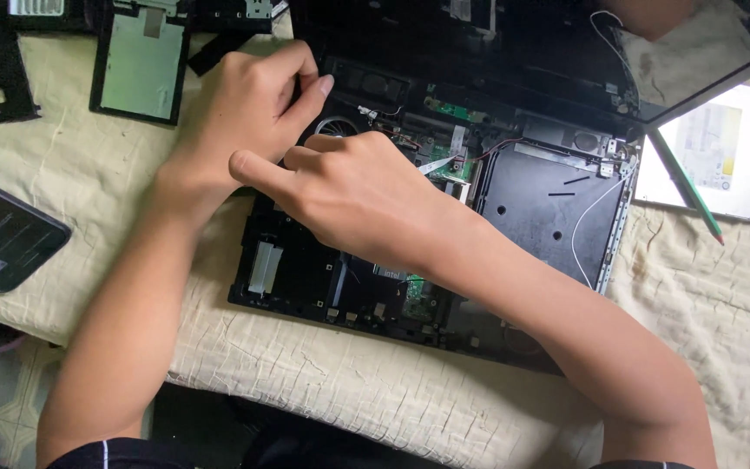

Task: Securing internal hardware components and ribbon cables inside a laptop during a repair process.

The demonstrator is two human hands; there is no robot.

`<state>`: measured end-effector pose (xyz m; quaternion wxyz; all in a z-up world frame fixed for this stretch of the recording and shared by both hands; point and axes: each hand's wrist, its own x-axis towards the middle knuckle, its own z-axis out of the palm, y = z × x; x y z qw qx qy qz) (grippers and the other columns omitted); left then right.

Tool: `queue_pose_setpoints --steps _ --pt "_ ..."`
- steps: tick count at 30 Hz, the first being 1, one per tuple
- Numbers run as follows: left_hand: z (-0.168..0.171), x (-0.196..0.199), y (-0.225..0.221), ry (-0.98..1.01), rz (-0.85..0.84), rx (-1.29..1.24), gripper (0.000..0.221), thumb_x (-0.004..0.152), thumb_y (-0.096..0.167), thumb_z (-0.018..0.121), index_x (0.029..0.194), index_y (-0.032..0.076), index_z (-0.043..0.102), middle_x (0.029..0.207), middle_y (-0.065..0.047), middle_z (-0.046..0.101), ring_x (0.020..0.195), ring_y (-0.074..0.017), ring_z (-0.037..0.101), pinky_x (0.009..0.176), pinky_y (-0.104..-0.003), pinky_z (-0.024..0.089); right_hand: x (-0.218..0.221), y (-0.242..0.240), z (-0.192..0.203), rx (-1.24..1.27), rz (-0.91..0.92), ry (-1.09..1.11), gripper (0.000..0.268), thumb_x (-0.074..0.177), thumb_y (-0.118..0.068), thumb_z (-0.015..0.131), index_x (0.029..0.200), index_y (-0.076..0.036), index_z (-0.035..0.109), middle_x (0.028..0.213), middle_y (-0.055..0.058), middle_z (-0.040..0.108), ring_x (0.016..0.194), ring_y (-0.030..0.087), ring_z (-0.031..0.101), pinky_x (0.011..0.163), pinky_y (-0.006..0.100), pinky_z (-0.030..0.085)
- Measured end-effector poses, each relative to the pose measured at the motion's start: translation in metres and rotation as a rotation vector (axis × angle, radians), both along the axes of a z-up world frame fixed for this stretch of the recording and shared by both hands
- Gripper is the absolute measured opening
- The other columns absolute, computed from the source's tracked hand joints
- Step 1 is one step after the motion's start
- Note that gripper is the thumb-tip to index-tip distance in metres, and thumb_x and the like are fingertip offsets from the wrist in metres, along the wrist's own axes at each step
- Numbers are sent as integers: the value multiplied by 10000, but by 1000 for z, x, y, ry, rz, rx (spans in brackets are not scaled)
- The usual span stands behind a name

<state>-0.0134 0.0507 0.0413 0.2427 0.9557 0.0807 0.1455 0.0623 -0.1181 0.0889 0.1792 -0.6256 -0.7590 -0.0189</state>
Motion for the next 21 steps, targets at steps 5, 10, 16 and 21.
queue_pose_setpoints --steps 5,10,16,21 --pt "-1 0 2 -27 -5 -55 236 1102 153 689 896 82 598 700 -8 610 600 -171 567 454 -359 368 2 0 7 2 67 5 134 1053 -45 527 1179 -81 498 812 98 565 678 261 563 422 403 428" --pt "3 -1 4 -38 6 -46 229 1095 191 694 905 101 603 674 2 596 593 -157 564 437 -349 366 4 2 15 -104 151 115 236 958 90 453 1175 14 507 972 156 600 827 295 566 596 418 509" --pt "10 -2 -2 28 29 -31 222 1097 205 654 917 83 609 710 -28 637 600 -216 608 413 -381 415 4 0 -3 81 -103 -127 414 1147 -395 582 855 -111 505 544 -33 488 384 173 417 373 344 318" --pt "5 -2 0 -27 12 -33 223 1086 193 675 902 86 608 700 -25 635 581 -202 592 422 -372 384 -6 -3 7 -39 -37 -34 91 1069 -46 488 1156 -61 512 581 8 470 411 200 354 341 366 287"
